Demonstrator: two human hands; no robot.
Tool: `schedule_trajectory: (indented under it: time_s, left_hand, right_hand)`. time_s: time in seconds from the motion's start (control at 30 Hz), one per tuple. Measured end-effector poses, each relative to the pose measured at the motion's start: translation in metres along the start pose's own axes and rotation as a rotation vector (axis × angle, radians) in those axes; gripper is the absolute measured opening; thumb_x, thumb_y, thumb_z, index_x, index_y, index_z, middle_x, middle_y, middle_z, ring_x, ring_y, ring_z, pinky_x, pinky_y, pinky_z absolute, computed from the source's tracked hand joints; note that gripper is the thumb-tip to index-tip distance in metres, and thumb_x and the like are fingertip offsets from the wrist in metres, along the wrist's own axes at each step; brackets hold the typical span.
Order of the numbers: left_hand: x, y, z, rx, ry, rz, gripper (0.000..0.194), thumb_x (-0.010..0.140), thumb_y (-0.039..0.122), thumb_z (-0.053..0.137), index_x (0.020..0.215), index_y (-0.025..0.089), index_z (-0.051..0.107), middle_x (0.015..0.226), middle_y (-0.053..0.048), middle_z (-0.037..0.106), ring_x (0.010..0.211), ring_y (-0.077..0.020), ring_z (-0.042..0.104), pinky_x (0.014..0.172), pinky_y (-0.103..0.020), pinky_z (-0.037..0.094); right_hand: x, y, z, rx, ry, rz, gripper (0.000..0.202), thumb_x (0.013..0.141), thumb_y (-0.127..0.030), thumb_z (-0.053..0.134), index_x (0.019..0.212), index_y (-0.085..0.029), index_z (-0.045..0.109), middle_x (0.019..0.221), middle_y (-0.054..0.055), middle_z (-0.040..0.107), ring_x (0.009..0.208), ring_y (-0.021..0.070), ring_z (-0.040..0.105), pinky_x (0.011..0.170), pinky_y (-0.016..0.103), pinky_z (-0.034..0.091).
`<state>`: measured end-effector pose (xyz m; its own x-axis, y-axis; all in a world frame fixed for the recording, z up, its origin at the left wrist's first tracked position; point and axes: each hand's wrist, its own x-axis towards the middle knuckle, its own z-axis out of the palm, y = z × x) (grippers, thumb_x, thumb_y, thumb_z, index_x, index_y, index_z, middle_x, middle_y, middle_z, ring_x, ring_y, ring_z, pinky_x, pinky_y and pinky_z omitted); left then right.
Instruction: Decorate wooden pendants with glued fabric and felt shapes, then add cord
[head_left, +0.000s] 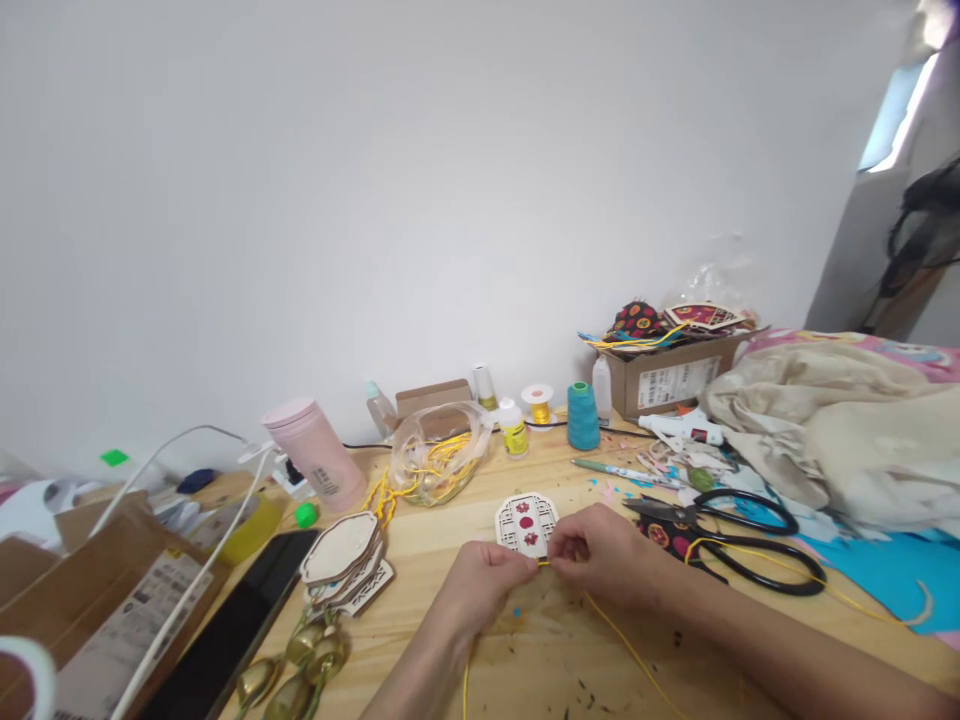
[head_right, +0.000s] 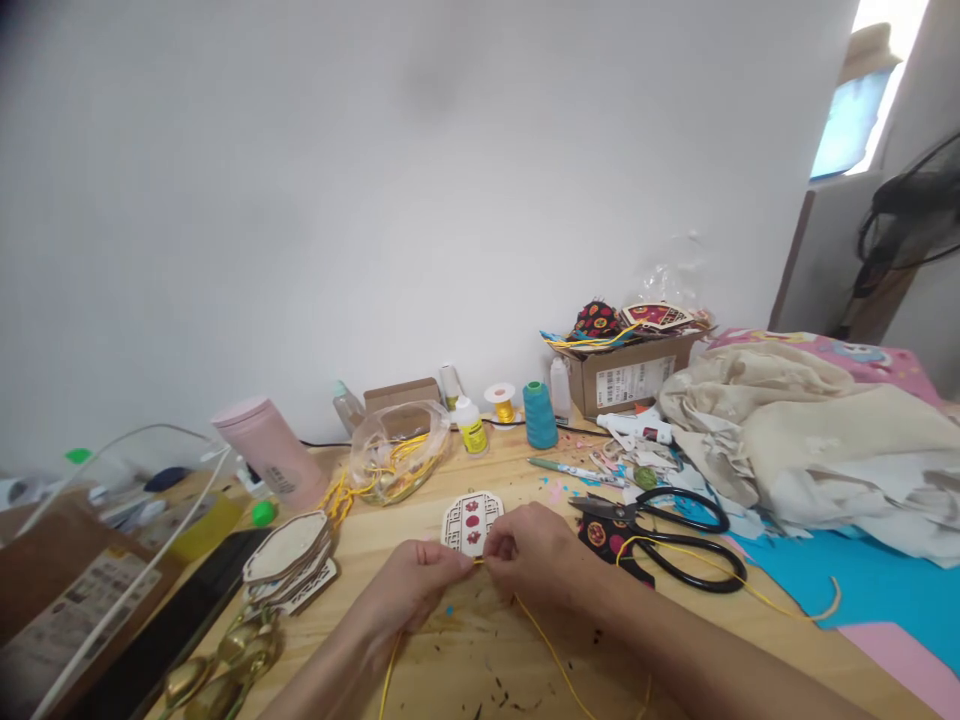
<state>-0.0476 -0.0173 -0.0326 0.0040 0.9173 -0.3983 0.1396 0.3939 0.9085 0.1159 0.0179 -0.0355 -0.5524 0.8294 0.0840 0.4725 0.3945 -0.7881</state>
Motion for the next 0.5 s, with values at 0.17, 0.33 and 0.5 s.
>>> schedule_trajectory:
  time_s: [0.17, 0.33, 0.5]
  left_hand:
    - [0.006, -0.005, 0.008, -0.092, 0.099, 0.079, 0.040, 0.042, 0.047, 0.072, 0.058, 0.011, 0.063, 0.040, 0.003, 0.053, 0.037, -0.0060, 0.038, 0.039, -0.019, 0.022]
    - [0.007, -0.002, 0.020, -0.137, 0.157, 0.105, 0.034, 0.047, 0.044, 0.070, 0.057, 0.013, 0.059, 0.032, 0.008, 0.044, 0.029, -0.0041, 0.031, 0.034, -0.018, 0.020]
    - [0.005, 0.000, 0.026, -0.177, 0.164, 0.136, 0.033, 0.049, 0.042, 0.069, 0.060, 0.011, 0.062, 0.056, -0.003, 0.064, 0.044, -0.0085, 0.050, 0.038, -0.017, 0.030]
  right_hand:
    - [0.007, 0.008, -0.006, 0.235, -0.114, 0.112, 0.016, 0.063, -0.022, 0.053, 0.060, -0.013, 0.066, 0.045, -0.004, 0.054, 0.040, 0.0067, 0.038, 0.039, 0.018, 0.027]
    - [0.006, 0.004, -0.013, 0.475, -0.180, 0.172, 0.025, 0.069, -0.033, 0.052, 0.058, -0.013, 0.062, 0.035, -0.008, 0.038, 0.032, 0.0039, 0.023, 0.034, 0.017, 0.018]
    - [0.006, 0.001, -0.008, 0.603, -0.129, 0.156, 0.025, 0.070, -0.034, 0.053, 0.060, -0.013, 0.063, 0.041, -0.007, 0.045, 0.033, 0.0029, 0.026, 0.035, 0.017, 0.017]
